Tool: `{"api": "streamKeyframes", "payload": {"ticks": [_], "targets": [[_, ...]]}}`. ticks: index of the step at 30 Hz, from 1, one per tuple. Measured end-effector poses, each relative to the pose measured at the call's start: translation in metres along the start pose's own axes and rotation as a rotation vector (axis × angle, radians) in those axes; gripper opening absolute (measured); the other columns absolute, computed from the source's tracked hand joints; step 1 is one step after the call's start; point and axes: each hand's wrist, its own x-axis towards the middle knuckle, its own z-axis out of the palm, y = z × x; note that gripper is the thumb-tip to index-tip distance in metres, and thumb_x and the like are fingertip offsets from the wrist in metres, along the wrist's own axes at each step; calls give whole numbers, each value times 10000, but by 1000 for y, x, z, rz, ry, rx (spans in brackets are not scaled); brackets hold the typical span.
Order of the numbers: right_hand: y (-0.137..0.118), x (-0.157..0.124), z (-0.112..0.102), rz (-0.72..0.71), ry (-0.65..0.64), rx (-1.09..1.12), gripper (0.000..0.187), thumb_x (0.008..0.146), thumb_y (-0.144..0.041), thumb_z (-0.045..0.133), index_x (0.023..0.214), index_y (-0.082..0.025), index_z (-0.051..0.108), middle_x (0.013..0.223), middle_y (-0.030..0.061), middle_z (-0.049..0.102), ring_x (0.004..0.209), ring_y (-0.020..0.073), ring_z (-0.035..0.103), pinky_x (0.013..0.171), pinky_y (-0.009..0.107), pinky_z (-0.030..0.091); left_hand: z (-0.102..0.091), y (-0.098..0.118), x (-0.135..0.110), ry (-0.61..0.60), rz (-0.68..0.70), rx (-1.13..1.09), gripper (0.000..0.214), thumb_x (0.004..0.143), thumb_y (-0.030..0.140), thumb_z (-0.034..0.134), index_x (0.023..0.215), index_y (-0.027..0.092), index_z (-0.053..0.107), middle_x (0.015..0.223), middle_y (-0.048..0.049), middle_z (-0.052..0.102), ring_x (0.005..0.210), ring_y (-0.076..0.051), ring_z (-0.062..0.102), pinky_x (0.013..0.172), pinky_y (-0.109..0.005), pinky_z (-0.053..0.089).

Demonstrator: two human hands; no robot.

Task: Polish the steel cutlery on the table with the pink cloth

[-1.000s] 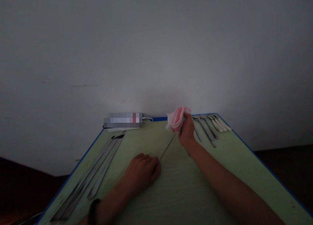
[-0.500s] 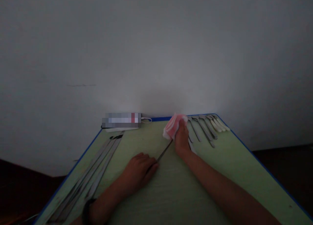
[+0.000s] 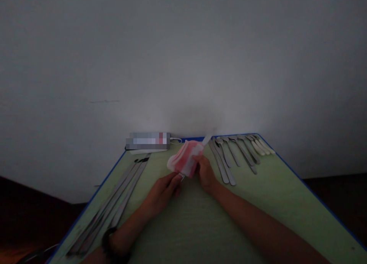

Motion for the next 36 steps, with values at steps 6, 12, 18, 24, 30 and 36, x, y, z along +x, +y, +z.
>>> {"api": "streamKeyframes", "payload": {"ticks": [6, 12, 18, 24, 30, 36], "targets": [[-4, -3, -2, 23, -140, -89, 247, 682, -381, 644, 722, -146, 579, 659, 9, 578, 586, 110, 484, 543, 225, 397, 1, -1, 1, 23, -14, -19, 346, 930, 421, 339, 749, 185, 517, 602, 38, 516, 550, -128, 487, 538, -224, 377], [-1, -2, 0, 35, -114, -57, 294, 657, -361, 682, 832, -137, 606, 769, 47, 638, 659, 139, 558, 606, 257, 445, 2, 3, -1, -19, 37, 11, 333, 941, 392, 329, 776, 182, 528, 633, 32, 537, 583, -127, 508, 573, -227, 385], [-6, -3, 1, 32, -72, -86, 298, 681, -349, 652, 880, -133, 597, 817, 43, 625, 717, 141, 550, 653, 256, 441, 2, 1, -1, 2, 20, -6, 338, 930, 420, 353, 775, 181, 535, 641, 31, 536, 576, -124, 496, 564, -220, 391], [-6, -1, -2, 70, -141, -28, 224, 675, -291, 637, 845, -157, 581, 812, 24, 620, 720, 136, 556, 649, 244, 443, 0, 1, 0, 31, -24, -30, 355, 928, 428, 358, 748, 183, 540, 591, 41, 546, 544, -123, 504, 552, -217, 388], [-4, -2, -1, 65, -206, -38, 382, 652, -341, 699, 957, -159, 558, 931, 62, 653, 801, 162, 624, 706, 281, 484, -1, 3, -1, 12, -47, -30, 375, 920, 417, 359, 698, 186, 554, 566, 34, 590, 516, -126, 530, 536, -219, 395], [-3, -4, 0, 46, -242, -122, 401, 644, -356, 714, 955, -156, 558, 922, 67, 658, 802, 175, 629, 690, 291, 496, 2, 4, -1, 1, -35, -11, 411, 920, 426, 366, 651, 180, 556, 545, 34, 591, 527, -128, 549, 559, -222, 396]]}}
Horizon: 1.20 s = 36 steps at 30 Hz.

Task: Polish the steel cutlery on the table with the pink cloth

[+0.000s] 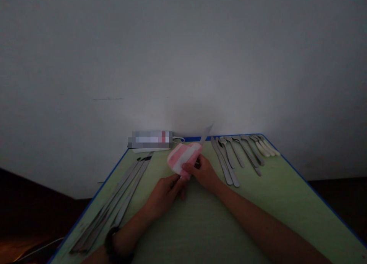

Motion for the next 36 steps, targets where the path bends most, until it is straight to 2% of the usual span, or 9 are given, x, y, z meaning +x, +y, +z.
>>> {"api": "streamKeyframes", "payload": {"ticks": [6, 13, 18, 24, 28, 36], "targets": [[-2, -2, 0, 3, 13, -38, 412, 641, -375, 714, 956, -156, 563, 927, 79, 653, 805, 182, 625, 698, 303, 494, 0, 3, 0, -4, 16, 45, 441, 917, 432, 381, 596, 175, 540, 547, 28, 571, 526, -124, 532, 561, -223, 385], [0, 1, 2, -41, 34, -25, 220, 714, -338, 615, 838, -159, 588, 800, 40, 637, 712, 150, 580, 639, 260, 467, 0, 3, -1, -42, -13, -37, 470, 936, 422, 318, 636, 171, 578, 564, 6, 608, 570, -147, 581, 603, -236, 428], [0, 0, 2, -54, 19, 22, 180, 699, -287, 601, 833, -167, 590, 786, 27, 622, 717, 148, 561, 629, 245, 457, 0, 3, -1, -34, -6, -49, 471, 919, 406, 344, 589, 164, 577, 545, 1, 589, 540, -144, 561, 573, -232, 420], [-2, -1, 2, -73, 12, 6, 131, 708, -279, 577, 774, -166, 578, 723, 6, 585, 667, 131, 519, 604, 229, 428, 0, -2, -2, -57, -7, -56, 436, 923, 376, 354, 628, 161, 592, 565, 0, 611, 562, -147, 581, 591, -232, 424], [-3, -1, 1, -97, 17, -19, 151, 745, -313, 540, 717, -166, 566, 684, -2, 563, 647, 124, 496, 596, 227, 407, 0, -4, -1, -56, -23, -76, 429, 921, 377, 363, 635, 157, 595, 561, -2, 613, 560, -148, 584, 595, -236, 427], [2, 2, 0, -90, 16, -69, 186, 736, -331, 557, 763, -148, 576, 719, 16, 588, 648, 129, 510, 580, 230, 403, 0, -1, -1, -59, -27, -83, 412, 914, 384, 374, 647, 154, 589, 550, 9, 596, 553, -143, 571, 582, -230, 417]]}}
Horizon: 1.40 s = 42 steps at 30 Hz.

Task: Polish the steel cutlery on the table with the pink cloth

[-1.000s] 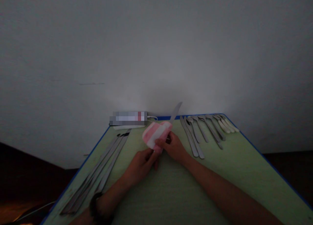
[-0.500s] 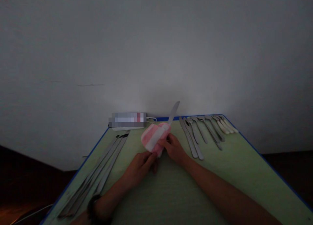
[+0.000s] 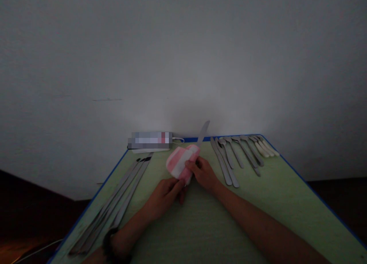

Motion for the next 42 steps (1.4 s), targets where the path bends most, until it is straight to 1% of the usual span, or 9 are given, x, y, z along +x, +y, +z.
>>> {"api": "streamKeyframes", "payload": {"ticks": [3, 8, 13, 18, 32, 34, 38, 42], "targets": [[1, 0, -1, 1, 16, -35, 188, 737, -331, 562, 745, -143, 570, 700, 11, 578, 639, 124, 503, 572, 225, 393, 0, 0, 0, -3, 16, 11, 432, 917, 405, 376, 629, 157, 583, 541, 16, 585, 551, -139, 568, 597, -229, 418], [2, 1, -1, 6, 27, -78, 212, 745, -361, 561, 740, -149, 569, 701, 8, 577, 645, 126, 499, 592, 239, 394, 2, -3, 1, 4, 3, -6, 425, 917, 433, 382, 681, 158, 605, 541, 23, 588, 550, -139, 571, 587, -224, 417], [4, 2, -1, 23, 26, -90, 211, 746, -358, 563, 739, -147, 576, 685, 2, 560, 630, 121, 481, 589, 244, 384, 2, -5, 1, -6, 14, 8, 458, 922, 436, 371, 637, 159, 598, 543, 19, 587, 548, -136, 564, 599, -225, 415], [5, 3, -1, 36, 28, -88, 204, 745, -352, 563, 707, -152, 565, 657, -7, 536, 604, 112, 451, 563, 237, 366, 1, -5, 1, -12, 16, 15, 458, 924, 440, 370, 652, 157, 606, 547, 20, 589, 552, -136, 570, 610, -227, 421], [6, 3, -1, 39, 27, -114, 221, 755, -371, 556, 704, -156, 567, 657, -2, 548, 598, 113, 462, 563, 243, 369, 1, -2, 1, -18, 23, 75, 490, 931, 413, 356, 583, 158, 588, 548, 10, 593, 555, -129, 569, 605, -220, 409], [5, 3, -1, 29, 33, -124, 242, 768, -387, 540, 693, -157, 561, 644, -2, 541, 591, 111, 452, 551, 240, 360, 1, -1, 1, -15, 16, 81, 485, 927, 414, 361, 590, 157, 595, 541, 10, 592, 551, -131, 567, 600, -222, 409], [4, 2, -1, 12, 38, -141, 271, 788, -409, 521, 692, -158, 557, 636, -1, 531, 591, 111, 443, 550, 239, 357, 1, -1, 1, -16, -3, 73, 451, 921, 427, 367, 662, 159, 622, 535, 16, 596, 540, -134, 564, 597, -227, 418], [5, 2, -1, 8, 23, -127, 267, 789, -409, 526, 713, -155, 561, 656, 1, 535, 603, 112, 450, 566, 238, 373, 1, -1, 1, -27, 3, 81, 470, 922, 436, 357, 642, 161, 616, 546, 10, 604, 556, -139, 574, 620, -232, 426]]}}
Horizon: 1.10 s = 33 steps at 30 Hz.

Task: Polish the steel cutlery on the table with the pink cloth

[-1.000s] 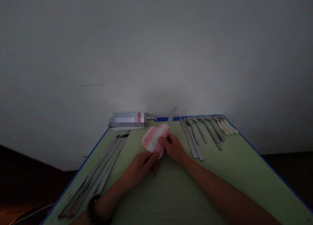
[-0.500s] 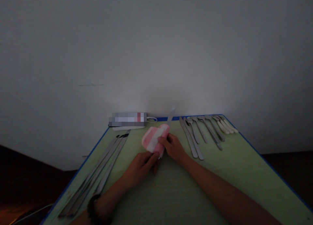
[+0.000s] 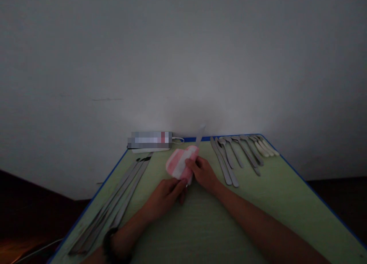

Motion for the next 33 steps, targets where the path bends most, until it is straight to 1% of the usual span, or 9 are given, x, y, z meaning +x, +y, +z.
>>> {"api": "streamKeyframes", "payload": {"ticks": [5, 9, 12, 19, 24, 26, 28, 30, 33], "targets": [[0, 0, 0, 4, -3, -6, 263, 789, -404, 526, 720, -153, 563, 675, 3, 546, 612, 111, 450, 578, 235, 382, 0, 0, 0, -9, 19, 9, 505, 928, 431, 342, 583, 161, 592, 565, 5, 601, 573, -135, 579, 624, -226, 424], [-2, 0, 0, 15, -3, 19, 284, 791, -424, 520, 713, -155, 565, 668, 3, 540, 611, 117, 451, 552, 233, 369, 0, 1, 0, 6, 22, 21, 493, 924, 429, 352, 585, 162, 590, 556, 11, 593, 565, -134, 573, 612, -225, 420], [-1, -1, 0, 4, -7, 10, 304, 800, -442, 510, 724, -154, 571, 672, 3, 544, 606, 117, 447, 560, 236, 369, -1, 3, 0, 0, 29, 32, 503, 925, 426, 351, 572, 162, 592, 562, 8, 600, 568, -134, 573, 617, -229, 416], [0, -1, 0, 14, -1, 0, 260, 797, -395, 524, 688, -160, 552, 633, -7, 517, 584, 107, 426, 543, 231, 349, -1, 3, -1, -10, 16, 48, 502, 929, 420, 346, 576, 164, 593, 555, 8, 603, 581, -140, 578, 635, -234, 417], [-1, 0, 1, 25, 5, 28, 284, 789, -418, 532, 675, -158, 553, 630, -11, 514, 582, 104, 428, 540, 234, 340, -2, 3, -1, -26, 32, 52, 512, 937, 417, 331, 577, 157, 587, 576, 4, 597, 573, -130, 562, 615, -230, 403], [0, 2, 1, 50, 6, 84, 299, 775, -435, 546, 672, -155, 564, 633, -10, 530, 588, 106, 436, 559, 236, 354, -2, 3, -1, -44, 58, 71, 489, 936, 405, 339, 583, 158, 569, 565, 12, 574, 553, -121, 536, 589, -224, 387], [2, 4, 0, 97, 29, 193, 315, 757, -456, 561, 675, -153, 574, 634, -6, 557, 598, 114, 460, 579, 241, 374, -2, 2, -1, -80, 110, 126, 455, 930, 388, 356, 584, 165, 548, 568, 15, 554, 550, -117, 510, 568, -220, 372], [4, 7, 0, 166, 60, 377, 323, 740, -473, 572, 708, -152, 587, 649, 3, 590, 615, 129, 500, 603, 253, 402, -1, 1, -2, -89, 181, 230, 398, 908, 364, 404, 582, 172, 531, 590, 11, 536, 581, -124, 499, 568, -220, 364], [6, 11, -1, 258, 102, 677, 301, 725, -456, 582, 786, -162, 602, 687, 13, 631, 647, 153, 557, 626, 276, 441, 3, -1, -4, -58, 274, 408, 321, 862, 327, 477, 579, 179, 505, 623, 0, 516, 637, -142, 499, 599, -233, 367]]}}
